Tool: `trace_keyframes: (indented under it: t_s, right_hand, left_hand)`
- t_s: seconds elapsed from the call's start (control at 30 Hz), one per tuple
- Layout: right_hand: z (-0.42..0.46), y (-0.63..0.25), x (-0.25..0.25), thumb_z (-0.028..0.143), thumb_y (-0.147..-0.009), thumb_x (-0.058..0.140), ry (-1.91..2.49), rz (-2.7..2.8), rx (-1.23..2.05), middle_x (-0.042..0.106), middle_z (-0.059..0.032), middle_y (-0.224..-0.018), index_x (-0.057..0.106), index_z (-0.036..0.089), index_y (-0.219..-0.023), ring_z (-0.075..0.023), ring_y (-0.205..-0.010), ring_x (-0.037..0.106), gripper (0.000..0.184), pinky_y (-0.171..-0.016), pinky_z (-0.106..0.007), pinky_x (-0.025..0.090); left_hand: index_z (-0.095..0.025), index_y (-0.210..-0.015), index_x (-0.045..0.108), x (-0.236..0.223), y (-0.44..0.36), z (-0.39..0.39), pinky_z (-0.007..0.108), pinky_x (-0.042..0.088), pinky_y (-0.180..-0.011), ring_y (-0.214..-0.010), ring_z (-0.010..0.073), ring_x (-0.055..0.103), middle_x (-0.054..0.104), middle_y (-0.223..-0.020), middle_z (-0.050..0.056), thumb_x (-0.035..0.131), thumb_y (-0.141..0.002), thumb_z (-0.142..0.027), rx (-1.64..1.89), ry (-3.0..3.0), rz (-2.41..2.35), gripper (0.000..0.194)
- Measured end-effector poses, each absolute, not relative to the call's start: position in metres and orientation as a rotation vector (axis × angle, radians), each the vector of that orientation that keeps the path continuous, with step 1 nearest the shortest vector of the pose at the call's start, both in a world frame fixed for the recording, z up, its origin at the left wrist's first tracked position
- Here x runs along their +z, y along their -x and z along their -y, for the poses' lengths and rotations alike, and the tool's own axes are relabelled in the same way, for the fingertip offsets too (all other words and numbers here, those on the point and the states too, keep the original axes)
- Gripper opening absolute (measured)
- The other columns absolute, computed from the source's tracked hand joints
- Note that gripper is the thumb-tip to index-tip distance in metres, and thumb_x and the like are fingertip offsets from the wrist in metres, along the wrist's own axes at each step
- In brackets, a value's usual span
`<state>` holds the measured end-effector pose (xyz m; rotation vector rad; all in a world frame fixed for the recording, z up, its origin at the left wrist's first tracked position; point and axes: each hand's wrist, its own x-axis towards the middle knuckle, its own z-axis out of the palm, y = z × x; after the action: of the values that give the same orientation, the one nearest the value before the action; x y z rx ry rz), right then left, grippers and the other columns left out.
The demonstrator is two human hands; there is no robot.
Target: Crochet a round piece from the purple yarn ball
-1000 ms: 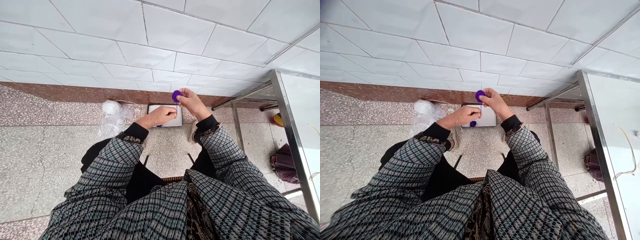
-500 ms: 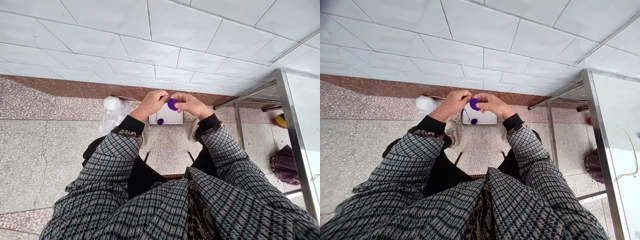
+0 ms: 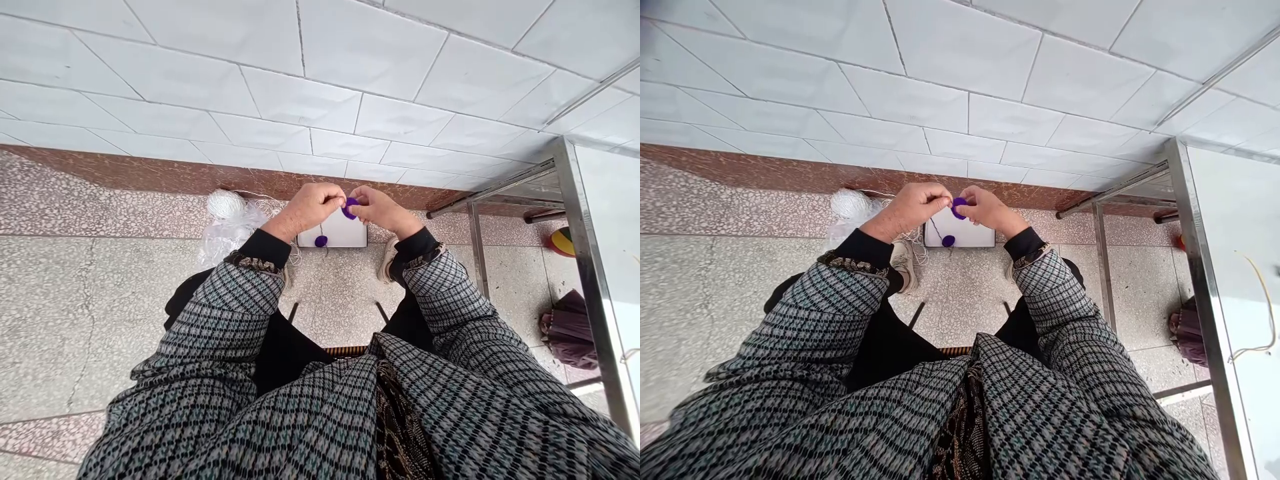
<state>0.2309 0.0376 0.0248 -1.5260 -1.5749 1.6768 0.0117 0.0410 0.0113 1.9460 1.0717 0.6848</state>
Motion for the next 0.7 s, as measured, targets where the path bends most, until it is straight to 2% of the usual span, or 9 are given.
trace_keyframes:
  t_s: [0.17, 0.27, 0.37, 0.5, 0.7]
  right_hand:
    - [-0.036, -0.234, 0.026, 0.018, -0.1, 0.082, 1.224, 1.466, 1.926, 0.069, 0.0024, -0.084, 0.064, 0.02, -0.108, -0.0093, -0.064, 0.056, 0.02, -0.058, -0.022, 0.05]
    - [-0.037, -0.236, 0.024, 0.031, -0.092, 0.094, 1.078, 1.371, 2.021, 0.069, 0.003, -0.086, 0.065, 0.019, -0.111, -0.0075, -0.063, 0.056, 0.036, -0.058, -0.02, 0.049]
    - [-0.039, -0.238, 0.024, 0.039, -0.086, 0.099, 1.058, 1.233, 1.95, 0.067, 0.0047, -0.085, 0.061, 0.022, -0.111, -0.0068, -0.065, 0.057, 0.048, -0.061, -0.02, 0.051]
    - [-0.042, -0.237, 0.024, 0.032, -0.094, 0.09, 1.205, 1.109, 1.7, 0.064, 0.0061, -0.084, 0.054, 0.024, -0.109, -0.0069, -0.067, 0.059, 0.04, -0.063, -0.019, 0.051]
    - [-0.04, -0.228, 0.023, 0.013, -0.102, 0.073, 1.553, 1.281, 1.484, 0.061, 0.0067, -0.079, 0.05, 0.024, -0.102, -0.0075, -0.061, 0.056, 0.026, -0.055, -0.019, 0.045]
  left_hand:
    - [-0.018, -0.084, 0.074, 0.007, -0.006, -0.049, 0.032, 0.054, -0.084, -0.081, 0.0187, 0.066, 0.074, -0.08, 0.002, 0.061, -0.096, -0.024, 0.765, -1.893, -1.194, 0.019]
    - [-0.018, -0.083, 0.072, 0.001, -0.012, -0.05, 0.031, 0.052, -0.082, -0.081, 0.0187, 0.065, 0.074, -0.079, 0.002, 0.062, -0.097, -0.024, 0.768, -1.859, -1.203, 0.018]
    - [-0.018, -0.084, 0.072, -0.004, -0.023, -0.047, 0.031, 0.049, -0.079, -0.079, 0.0185, 0.064, 0.073, -0.08, 0.002, 0.062, -0.098, -0.025, 0.712, -1.827, -1.183, 0.019]
    - [-0.019, -0.082, 0.069, -0.002, -0.034, -0.036, 0.031, 0.044, -0.075, -0.07, 0.0165, 0.056, 0.064, -0.073, 0.0, 0.06, -0.099, -0.024, 0.541, -1.869, -1.099, 0.02]
    - [-0.02, -0.075, 0.064, 0.008, -0.035, -0.026, 0.03, 0.04, -0.071, -0.066, 0.0147, 0.052, 0.064, -0.071, 0.0, 0.058, -0.097, -0.023, 0.389, -2.011, -0.825, 0.023]
